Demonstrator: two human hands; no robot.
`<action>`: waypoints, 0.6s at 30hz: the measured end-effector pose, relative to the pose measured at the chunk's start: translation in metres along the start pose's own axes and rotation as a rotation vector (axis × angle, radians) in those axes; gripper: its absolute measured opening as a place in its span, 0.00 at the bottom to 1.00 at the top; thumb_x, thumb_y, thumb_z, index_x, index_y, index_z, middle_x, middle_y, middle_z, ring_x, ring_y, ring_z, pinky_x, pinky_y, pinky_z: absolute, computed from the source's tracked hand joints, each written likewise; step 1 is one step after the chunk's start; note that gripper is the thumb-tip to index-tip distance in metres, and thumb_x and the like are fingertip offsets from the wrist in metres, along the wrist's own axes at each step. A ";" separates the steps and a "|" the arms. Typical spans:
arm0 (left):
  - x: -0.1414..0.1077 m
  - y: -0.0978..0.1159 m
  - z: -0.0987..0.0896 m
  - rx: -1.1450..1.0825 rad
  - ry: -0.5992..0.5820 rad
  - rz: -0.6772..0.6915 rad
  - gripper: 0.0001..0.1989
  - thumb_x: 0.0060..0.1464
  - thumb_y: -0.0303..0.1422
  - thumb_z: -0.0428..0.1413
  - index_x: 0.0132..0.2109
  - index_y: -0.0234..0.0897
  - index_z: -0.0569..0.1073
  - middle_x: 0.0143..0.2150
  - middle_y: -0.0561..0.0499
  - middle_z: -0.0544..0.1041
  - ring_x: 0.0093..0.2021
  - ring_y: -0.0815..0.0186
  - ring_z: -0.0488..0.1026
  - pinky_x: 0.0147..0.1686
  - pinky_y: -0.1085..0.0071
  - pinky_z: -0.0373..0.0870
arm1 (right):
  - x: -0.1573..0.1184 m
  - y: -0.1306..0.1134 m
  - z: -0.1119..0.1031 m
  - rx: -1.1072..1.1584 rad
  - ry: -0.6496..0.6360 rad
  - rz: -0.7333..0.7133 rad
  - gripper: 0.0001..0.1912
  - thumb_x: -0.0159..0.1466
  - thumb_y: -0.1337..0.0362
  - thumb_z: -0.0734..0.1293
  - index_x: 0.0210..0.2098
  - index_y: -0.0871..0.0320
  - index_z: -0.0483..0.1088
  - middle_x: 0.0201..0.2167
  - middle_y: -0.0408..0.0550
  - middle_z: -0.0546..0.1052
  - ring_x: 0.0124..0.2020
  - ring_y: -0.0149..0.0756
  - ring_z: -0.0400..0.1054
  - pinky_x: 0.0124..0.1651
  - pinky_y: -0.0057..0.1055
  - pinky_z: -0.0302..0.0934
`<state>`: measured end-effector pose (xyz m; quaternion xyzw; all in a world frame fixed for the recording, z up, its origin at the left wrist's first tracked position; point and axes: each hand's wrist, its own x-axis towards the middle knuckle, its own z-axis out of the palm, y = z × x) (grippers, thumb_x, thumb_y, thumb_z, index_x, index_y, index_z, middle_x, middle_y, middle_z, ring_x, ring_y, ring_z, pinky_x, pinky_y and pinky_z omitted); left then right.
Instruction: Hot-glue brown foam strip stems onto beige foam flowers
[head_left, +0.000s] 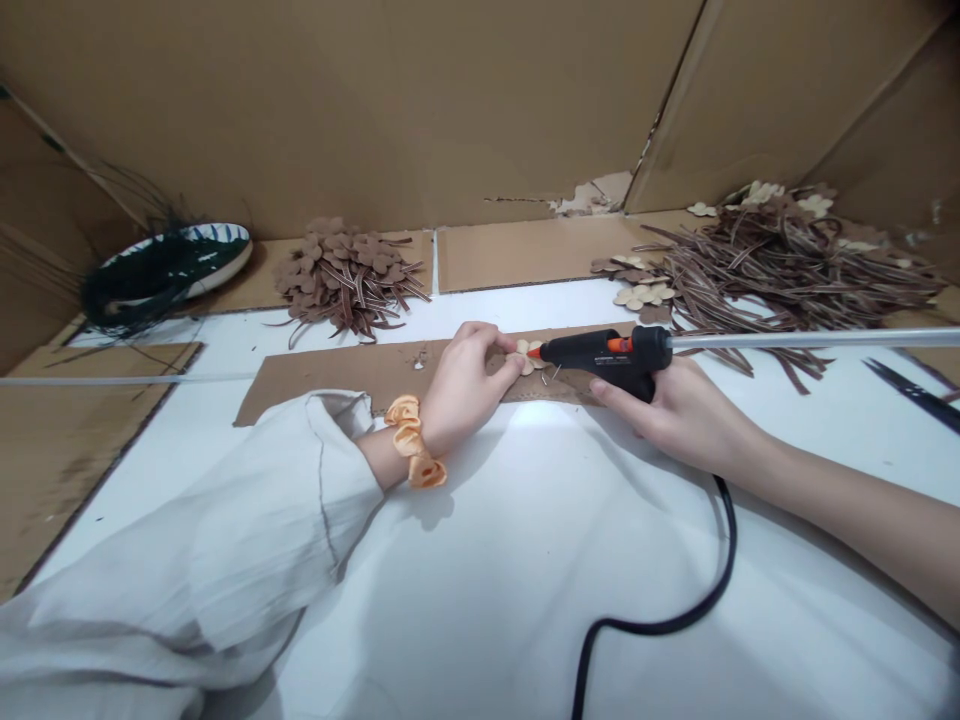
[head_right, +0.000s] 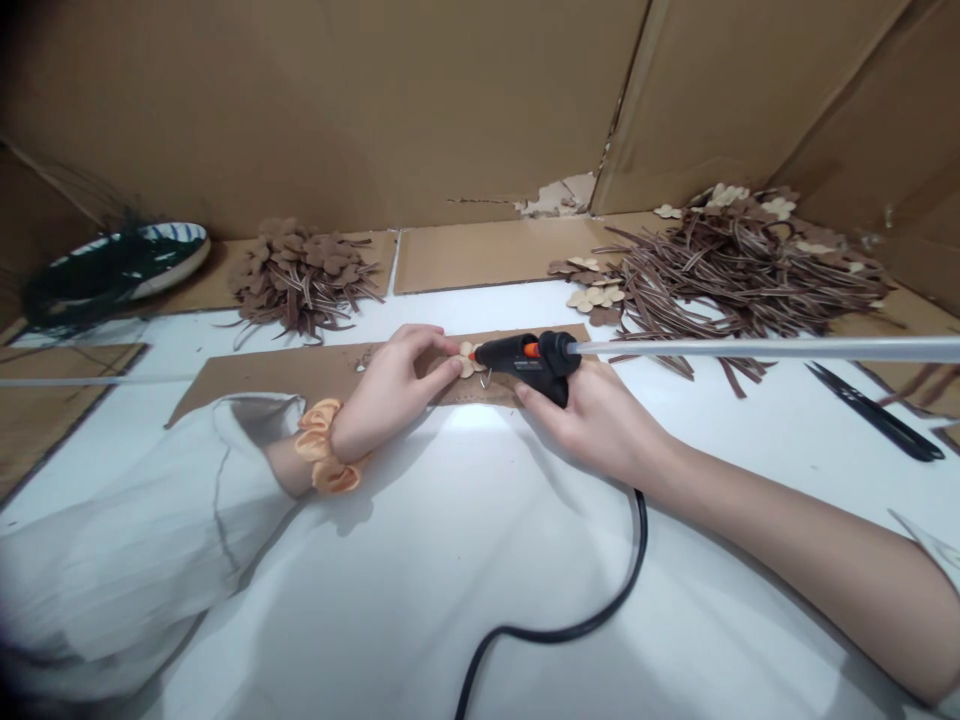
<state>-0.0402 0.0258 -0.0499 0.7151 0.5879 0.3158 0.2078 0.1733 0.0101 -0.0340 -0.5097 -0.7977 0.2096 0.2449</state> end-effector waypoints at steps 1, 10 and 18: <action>0.000 0.000 0.000 0.002 0.000 -0.003 0.05 0.54 0.30 0.54 0.37 0.34 0.73 0.44 0.46 0.72 0.48 0.61 0.69 0.53 0.62 0.63 | 0.000 0.000 0.000 -0.001 0.003 0.000 0.17 0.62 0.60 0.62 0.47 0.60 0.73 0.42 0.50 0.79 0.43 0.49 0.73 0.42 0.37 0.67; 0.001 0.001 0.001 0.009 0.001 -0.015 0.04 0.53 0.29 0.55 0.37 0.34 0.72 0.45 0.46 0.72 0.49 0.61 0.69 0.54 0.62 0.62 | -0.001 -0.001 0.000 0.015 -0.003 -0.021 0.18 0.62 0.59 0.62 0.49 0.59 0.72 0.42 0.50 0.79 0.44 0.49 0.73 0.43 0.36 0.66; 0.000 0.001 0.002 0.033 0.004 -0.011 0.05 0.54 0.29 0.54 0.39 0.34 0.71 0.45 0.45 0.72 0.49 0.60 0.69 0.54 0.61 0.63 | -0.001 -0.002 0.000 -0.095 -0.004 0.064 0.18 0.61 0.54 0.61 0.37 0.61 0.74 0.16 0.45 0.72 0.18 0.41 0.66 0.22 0.33 0.56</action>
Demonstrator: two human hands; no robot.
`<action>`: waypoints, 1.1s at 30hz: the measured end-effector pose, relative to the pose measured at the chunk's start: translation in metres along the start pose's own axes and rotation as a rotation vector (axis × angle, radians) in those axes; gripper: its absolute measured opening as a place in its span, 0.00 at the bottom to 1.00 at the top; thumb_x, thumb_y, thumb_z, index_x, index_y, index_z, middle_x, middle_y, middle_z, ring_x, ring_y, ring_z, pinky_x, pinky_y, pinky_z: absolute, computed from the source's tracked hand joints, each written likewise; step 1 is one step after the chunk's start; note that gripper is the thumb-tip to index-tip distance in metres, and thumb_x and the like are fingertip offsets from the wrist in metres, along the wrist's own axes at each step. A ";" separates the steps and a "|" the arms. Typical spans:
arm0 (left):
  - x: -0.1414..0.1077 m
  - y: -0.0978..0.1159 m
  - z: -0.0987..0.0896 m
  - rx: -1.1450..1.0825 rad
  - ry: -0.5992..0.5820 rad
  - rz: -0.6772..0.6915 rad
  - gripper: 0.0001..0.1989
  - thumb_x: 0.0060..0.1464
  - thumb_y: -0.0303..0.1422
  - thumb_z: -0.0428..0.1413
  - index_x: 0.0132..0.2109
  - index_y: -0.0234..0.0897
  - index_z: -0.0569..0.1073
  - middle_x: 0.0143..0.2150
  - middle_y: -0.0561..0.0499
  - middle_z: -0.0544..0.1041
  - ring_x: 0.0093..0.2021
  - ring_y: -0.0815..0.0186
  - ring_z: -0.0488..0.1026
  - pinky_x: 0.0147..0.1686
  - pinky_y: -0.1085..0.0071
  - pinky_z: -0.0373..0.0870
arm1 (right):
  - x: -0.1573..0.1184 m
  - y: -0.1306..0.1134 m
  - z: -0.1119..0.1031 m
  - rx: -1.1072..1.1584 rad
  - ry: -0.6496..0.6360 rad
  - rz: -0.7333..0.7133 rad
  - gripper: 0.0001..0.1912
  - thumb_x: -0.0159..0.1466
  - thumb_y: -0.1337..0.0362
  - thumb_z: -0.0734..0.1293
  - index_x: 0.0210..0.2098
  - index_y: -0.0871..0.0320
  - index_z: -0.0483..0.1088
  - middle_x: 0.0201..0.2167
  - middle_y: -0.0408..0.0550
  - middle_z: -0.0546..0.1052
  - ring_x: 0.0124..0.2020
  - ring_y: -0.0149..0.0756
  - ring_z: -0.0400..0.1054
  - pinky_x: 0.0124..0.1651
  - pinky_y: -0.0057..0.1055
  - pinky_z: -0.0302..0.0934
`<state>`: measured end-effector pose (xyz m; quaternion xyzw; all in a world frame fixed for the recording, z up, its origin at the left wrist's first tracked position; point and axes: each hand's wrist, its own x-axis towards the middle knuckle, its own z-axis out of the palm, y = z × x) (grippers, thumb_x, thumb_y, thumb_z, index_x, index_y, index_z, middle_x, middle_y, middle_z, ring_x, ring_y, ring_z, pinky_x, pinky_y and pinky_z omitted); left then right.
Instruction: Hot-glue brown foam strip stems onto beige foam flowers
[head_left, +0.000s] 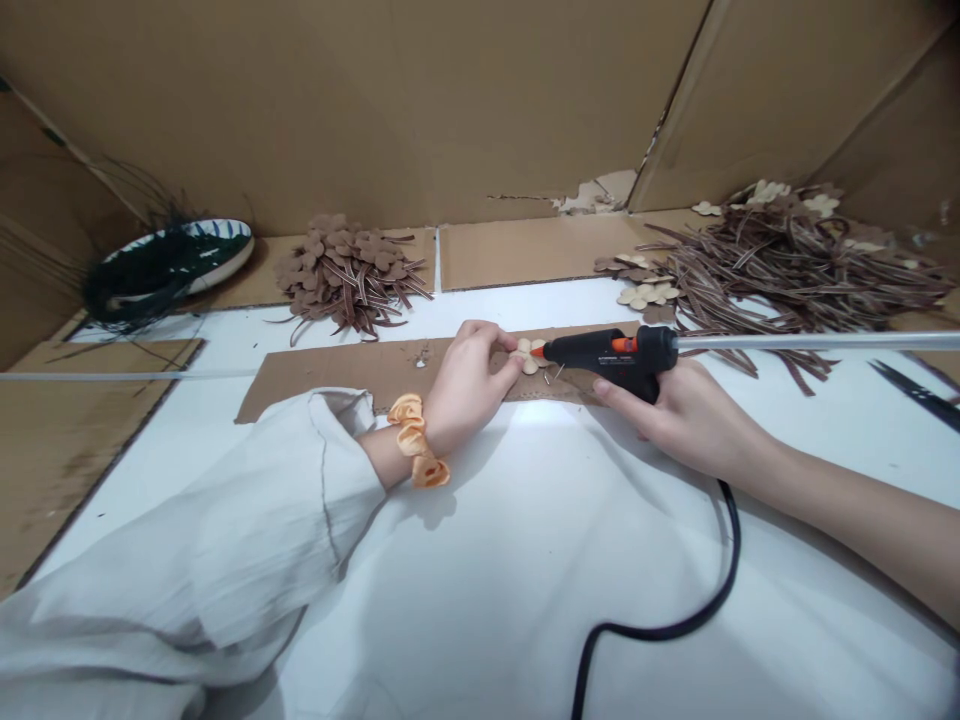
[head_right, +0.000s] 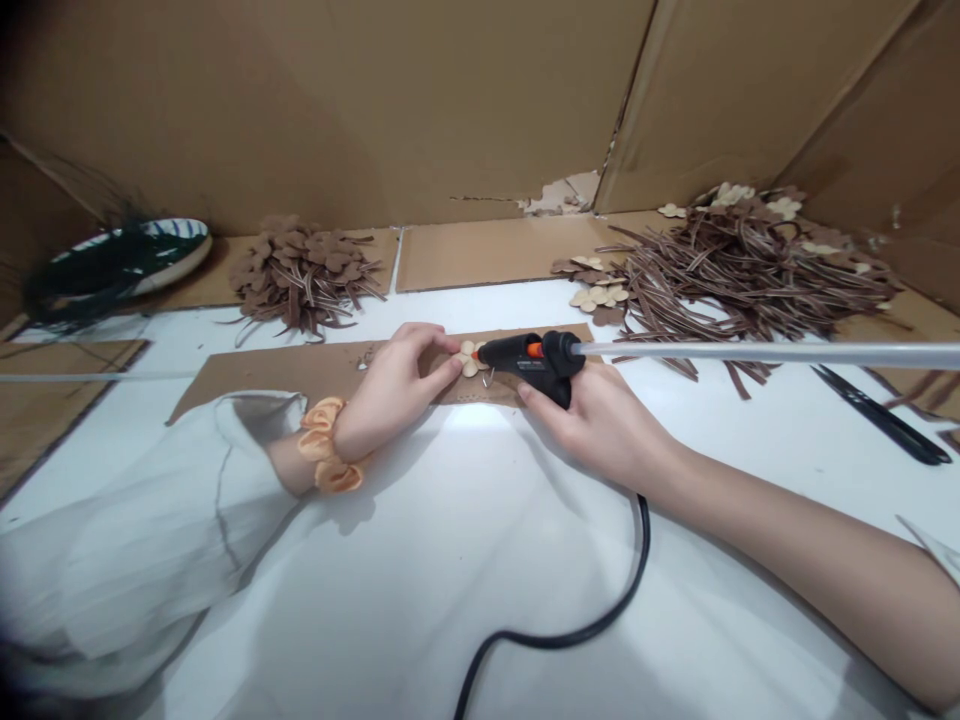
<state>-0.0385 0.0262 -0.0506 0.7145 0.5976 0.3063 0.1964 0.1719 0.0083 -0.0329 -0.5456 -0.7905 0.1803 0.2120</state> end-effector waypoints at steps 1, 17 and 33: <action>0.000 0.000 0.000 0.008 -0.003 0.002 0.05 0.54 0.29 0.54 0.40 0.34 0.71 0.45 0.45 0.72 0.49 0.60 0.69 0.53 0.61 0.63 | 0.000 0.000 0.000 0.000 -0.009 0.013 0.18 0.61 0.53 0.61 0.34 0.61 0.74 0.13 0.43 0.68 0.16 0.40 0.63 0.20 0.32 0.54; -0.001 0.002 0.001 0.001 -0.036 0.018 0.14 0.57 0.29 0.53 0.49 0.36 0.75 0.50 0.43 0.69 0.54 0.61 0.67 0.58 0.63 0.60 | -0.001 -0.005 -0.002 0.074 -0.022 0.051 0.24 0.60 0.51 0.62 0.14 0.54 0.51 0.09 0.39 0.55 0.12 0.29 0.51 0.16 0.28 0.44; -0.002 0.000 0.002 0.011 -0.019 0.043 0.13 0.57 0.30 0.52 0.49 0.37 0.75 0.50 0.44 0.70 0.53 0.61 0.67 0.58 0.62 0.61 | -0.002 -0.005 -0.004 0.058 -0.007 0.014 0.14 0.61 0.53 0.62 0.28 0.57 0.68 0.14 0.41 0.65 0.16 0.34 0.59 0.18 0.29 0.51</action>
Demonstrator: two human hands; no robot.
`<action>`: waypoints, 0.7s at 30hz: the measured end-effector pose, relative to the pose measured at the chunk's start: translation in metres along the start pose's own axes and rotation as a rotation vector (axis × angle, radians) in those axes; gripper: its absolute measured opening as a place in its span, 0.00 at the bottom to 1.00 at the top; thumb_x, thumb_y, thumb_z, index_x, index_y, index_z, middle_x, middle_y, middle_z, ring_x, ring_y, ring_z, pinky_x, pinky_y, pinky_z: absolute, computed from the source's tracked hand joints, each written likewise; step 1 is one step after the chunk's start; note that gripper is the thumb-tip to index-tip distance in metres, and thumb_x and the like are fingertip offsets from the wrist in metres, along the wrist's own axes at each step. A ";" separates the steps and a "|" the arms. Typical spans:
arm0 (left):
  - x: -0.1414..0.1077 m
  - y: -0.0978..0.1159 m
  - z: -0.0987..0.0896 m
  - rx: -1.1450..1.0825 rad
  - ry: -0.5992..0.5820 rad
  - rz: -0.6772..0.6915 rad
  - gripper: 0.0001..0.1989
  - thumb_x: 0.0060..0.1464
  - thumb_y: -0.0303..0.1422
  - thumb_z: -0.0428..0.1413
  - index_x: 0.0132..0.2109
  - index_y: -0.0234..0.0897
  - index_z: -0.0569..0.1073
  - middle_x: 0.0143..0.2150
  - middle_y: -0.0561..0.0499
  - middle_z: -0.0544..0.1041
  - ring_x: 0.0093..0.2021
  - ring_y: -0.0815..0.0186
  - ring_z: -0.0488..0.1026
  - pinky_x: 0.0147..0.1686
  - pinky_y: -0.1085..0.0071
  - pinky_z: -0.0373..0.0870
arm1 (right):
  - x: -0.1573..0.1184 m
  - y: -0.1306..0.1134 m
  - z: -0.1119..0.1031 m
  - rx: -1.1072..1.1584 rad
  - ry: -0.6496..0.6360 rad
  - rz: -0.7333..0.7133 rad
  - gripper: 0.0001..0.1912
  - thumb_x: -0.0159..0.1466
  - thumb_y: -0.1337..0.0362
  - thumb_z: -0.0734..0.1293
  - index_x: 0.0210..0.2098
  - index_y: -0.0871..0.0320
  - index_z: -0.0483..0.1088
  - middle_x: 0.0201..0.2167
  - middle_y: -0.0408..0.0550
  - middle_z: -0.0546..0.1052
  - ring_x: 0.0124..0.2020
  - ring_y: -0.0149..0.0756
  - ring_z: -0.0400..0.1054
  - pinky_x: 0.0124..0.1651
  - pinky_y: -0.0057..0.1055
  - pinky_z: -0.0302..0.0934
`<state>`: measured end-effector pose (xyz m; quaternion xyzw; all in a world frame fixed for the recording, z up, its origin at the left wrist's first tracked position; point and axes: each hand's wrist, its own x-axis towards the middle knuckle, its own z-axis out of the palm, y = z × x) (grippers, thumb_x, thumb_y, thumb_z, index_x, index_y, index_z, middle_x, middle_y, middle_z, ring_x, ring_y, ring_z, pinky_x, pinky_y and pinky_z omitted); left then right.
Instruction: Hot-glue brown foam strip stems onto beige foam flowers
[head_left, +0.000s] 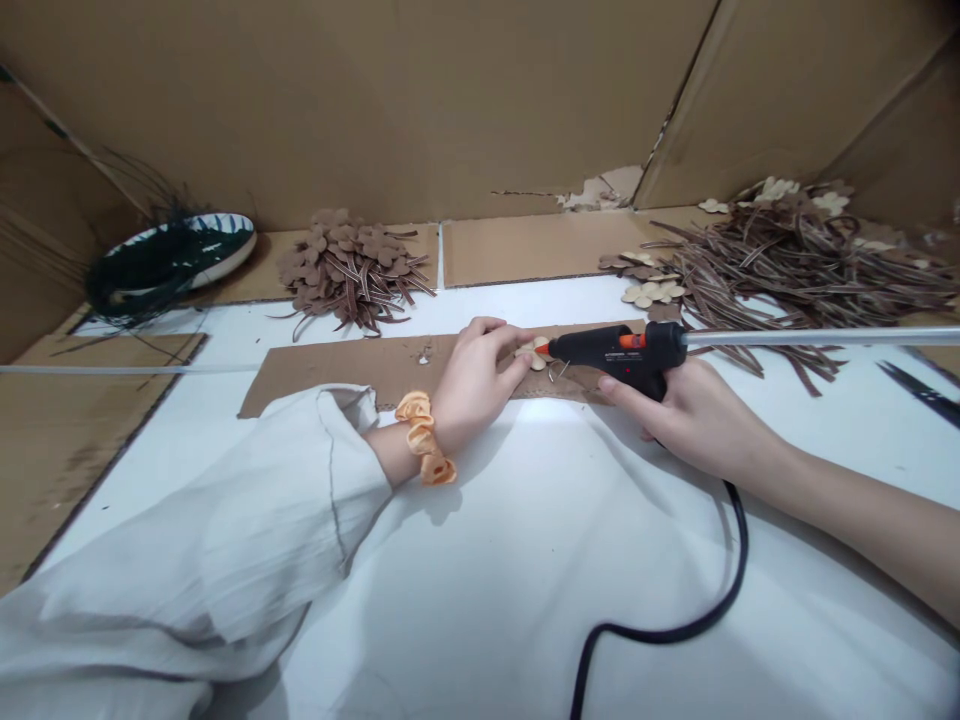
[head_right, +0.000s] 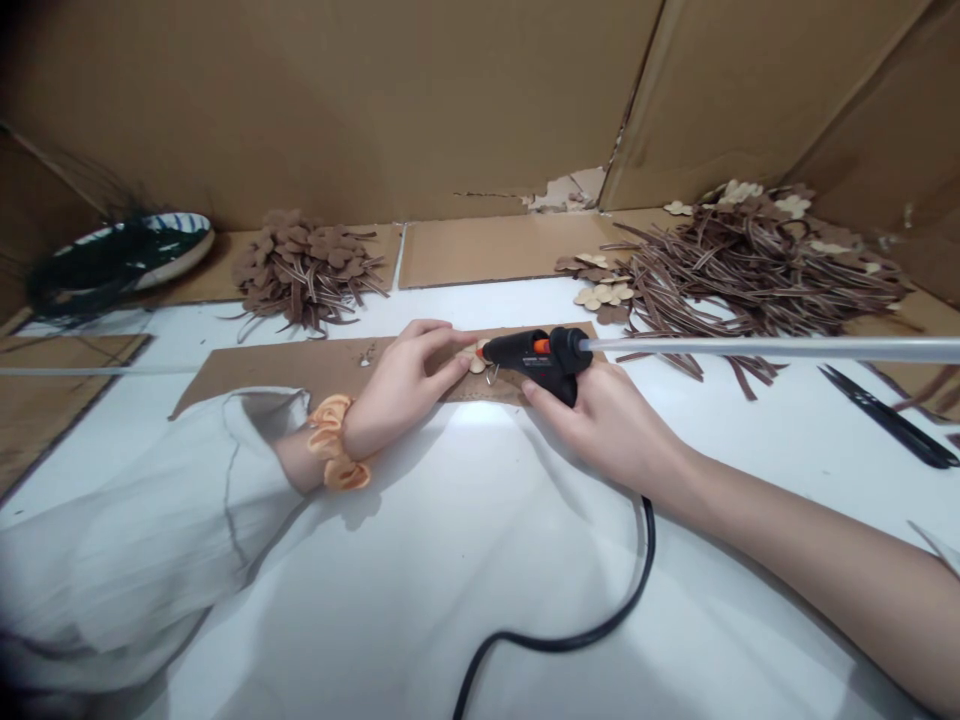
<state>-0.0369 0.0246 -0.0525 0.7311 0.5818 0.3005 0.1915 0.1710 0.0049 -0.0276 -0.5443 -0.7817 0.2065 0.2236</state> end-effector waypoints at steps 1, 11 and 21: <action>0.000 0.000 0.000 -0.002 0.003 0.004 0.13 0.57 0.30 0.52 0.48 0.37 0.75 0.50 0.44 0.70 0.53 0.61 0.68 0.57 0.61 0.61 | 0.000 0.000 0.000 0.004 0.003 -0.013 0.14 0.62 0.53 0.62 0.29 0.57 0.69 0.14 0.41 0.66 0.16 0.34 0.59 0.19 0.29 0.51; 0.001 0.001 -0.001 0.001 0.006 0.010 0.13 0.58 0.28 0.51 0.48 0.35 0.75 0.48 0.44 0.71 0.52 0.61 0.68 0.57 0.63 0.61 | -0.001 -0.001 0.000 0.005 -0.005 0.018 0.15 0.62 0.54 0.62 0.36 0.59 0.71 0.12 0.39 0.65 0.15 0.35 0.61 0.19 0.29 0.52; 0.001 0.000 0.000 0.005 0.012 0.030 0.12 0.58 0.28 0.51 0.47 0.37 0.75 0.47 0.46 0.71 0.52 0.62 0.68 0.57 0.63 0.61 | 0.002 -0.003 -0.003 0.029 0.015 0.017 0.17 0.60 0.54 0.64 0.41 0.59 0.73 0.16 0.43 0.70 0.21 0.40 0.66 0.24 0.31 0.57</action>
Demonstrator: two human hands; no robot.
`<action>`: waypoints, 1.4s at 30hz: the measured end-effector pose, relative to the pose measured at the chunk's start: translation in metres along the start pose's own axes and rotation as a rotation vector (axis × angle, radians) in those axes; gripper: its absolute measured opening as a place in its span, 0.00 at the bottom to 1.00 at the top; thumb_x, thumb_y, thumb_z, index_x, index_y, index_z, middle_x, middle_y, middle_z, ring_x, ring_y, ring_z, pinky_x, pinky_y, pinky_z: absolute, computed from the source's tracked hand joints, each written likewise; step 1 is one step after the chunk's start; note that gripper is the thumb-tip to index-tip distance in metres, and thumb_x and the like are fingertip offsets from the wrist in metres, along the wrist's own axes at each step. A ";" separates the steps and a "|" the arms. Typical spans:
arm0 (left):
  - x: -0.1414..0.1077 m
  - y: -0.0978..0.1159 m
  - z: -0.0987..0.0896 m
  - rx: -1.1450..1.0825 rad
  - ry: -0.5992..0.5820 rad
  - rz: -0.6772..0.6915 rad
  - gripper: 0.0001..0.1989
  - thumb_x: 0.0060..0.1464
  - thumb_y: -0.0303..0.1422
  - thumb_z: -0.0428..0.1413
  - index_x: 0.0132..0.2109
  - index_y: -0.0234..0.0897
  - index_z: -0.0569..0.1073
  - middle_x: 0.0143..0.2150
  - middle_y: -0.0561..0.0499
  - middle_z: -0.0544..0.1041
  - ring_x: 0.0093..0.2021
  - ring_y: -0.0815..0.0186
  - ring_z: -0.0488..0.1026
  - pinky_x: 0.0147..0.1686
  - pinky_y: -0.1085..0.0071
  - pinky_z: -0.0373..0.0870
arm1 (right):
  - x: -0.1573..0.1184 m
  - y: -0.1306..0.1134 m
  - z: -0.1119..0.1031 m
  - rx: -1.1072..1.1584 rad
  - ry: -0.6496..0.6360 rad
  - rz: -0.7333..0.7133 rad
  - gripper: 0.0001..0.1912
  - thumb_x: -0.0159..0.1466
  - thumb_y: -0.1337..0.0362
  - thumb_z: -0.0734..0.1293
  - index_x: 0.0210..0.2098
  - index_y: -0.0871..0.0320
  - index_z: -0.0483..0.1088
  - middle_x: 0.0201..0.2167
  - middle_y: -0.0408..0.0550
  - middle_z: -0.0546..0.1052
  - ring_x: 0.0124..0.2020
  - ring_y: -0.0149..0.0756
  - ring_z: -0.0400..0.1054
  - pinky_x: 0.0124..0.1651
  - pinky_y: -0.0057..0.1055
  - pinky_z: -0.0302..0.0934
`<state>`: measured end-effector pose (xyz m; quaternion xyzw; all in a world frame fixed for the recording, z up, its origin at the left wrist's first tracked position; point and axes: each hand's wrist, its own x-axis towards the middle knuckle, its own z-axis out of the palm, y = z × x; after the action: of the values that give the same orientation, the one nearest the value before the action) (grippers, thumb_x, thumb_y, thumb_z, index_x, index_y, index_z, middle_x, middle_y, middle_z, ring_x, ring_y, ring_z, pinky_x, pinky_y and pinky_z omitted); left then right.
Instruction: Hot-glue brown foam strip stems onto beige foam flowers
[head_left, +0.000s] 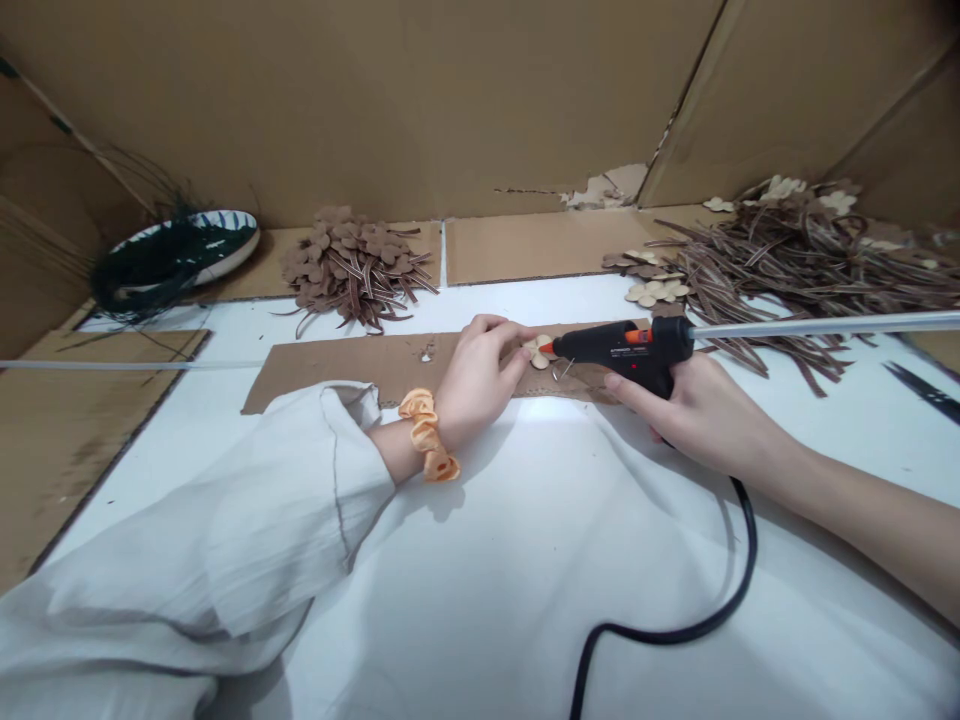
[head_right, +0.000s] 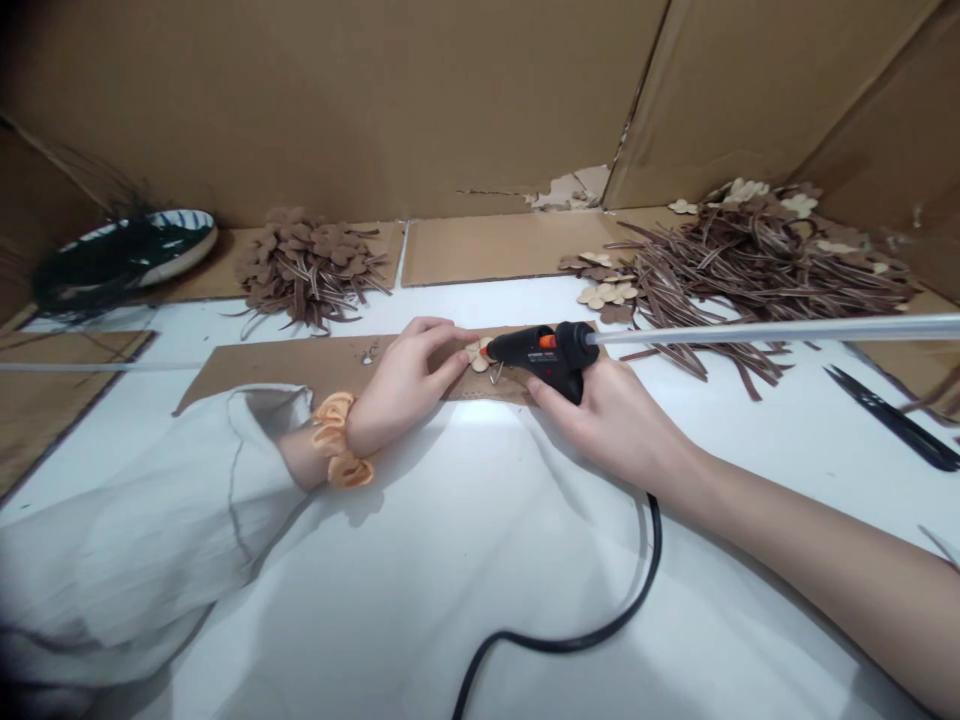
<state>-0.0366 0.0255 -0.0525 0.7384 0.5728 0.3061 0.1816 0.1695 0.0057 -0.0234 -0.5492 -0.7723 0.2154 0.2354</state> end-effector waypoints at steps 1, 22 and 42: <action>0.000 0.000 0.000 0.000 -0.001 -0.002 0.12 0.58 0.28 0.51 0.47 0.37 0.75 0.47 0.46 0.71 0.52 0.62 0.68 0.57 0.63 0.61 | 0.000 0.000 0.000 0.003 -0.002 0.005 0.17 0.60 0.54 0.63 0.42 0.59 0.73 0.16 0.43 0.70 0.21 0.39 0.66 0.24 0.31 0.57; 0.000 0.003 0.000 -0.007 -0.012 -0.048 0.13 0.57 0.26 0.51 0.48 0.35 0.74 0.48 0.45 0.69 0.53 0.62 0.67 0.58 0.63 0.60 | 0.010 -0.008 -0.010 -0.049 -0.173 0.199 0.18 0.60 0.53 0.61 0.37 0.62 0.71 0.12 0.42 0.69 0.13 0.35 0.61 0.22 0.31 0.54; 0.001 -0.002 0.001 0.016 -0.001 -0.017 0.12 0.56 0.25 0.51 0.46 0.35 0.75 0.47 0.45 0.70 0.51 0.61 0.68 0.55 0.63 0.62 | 0.026 -0.015 -0.029 -0.258 -0.301 0.081 0.21 0.60 0.50 0.58 0.18 0.56 0.60 0.09 0.40 0.62 0.11 0.29 0.56 0.17 0.27 0.46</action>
<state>-0.0369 0.0265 -0.0543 0.7350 0.5815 0.2995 0.1787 0.1682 0.0280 0.0124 -0.5670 -0.7973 0.2038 0.0361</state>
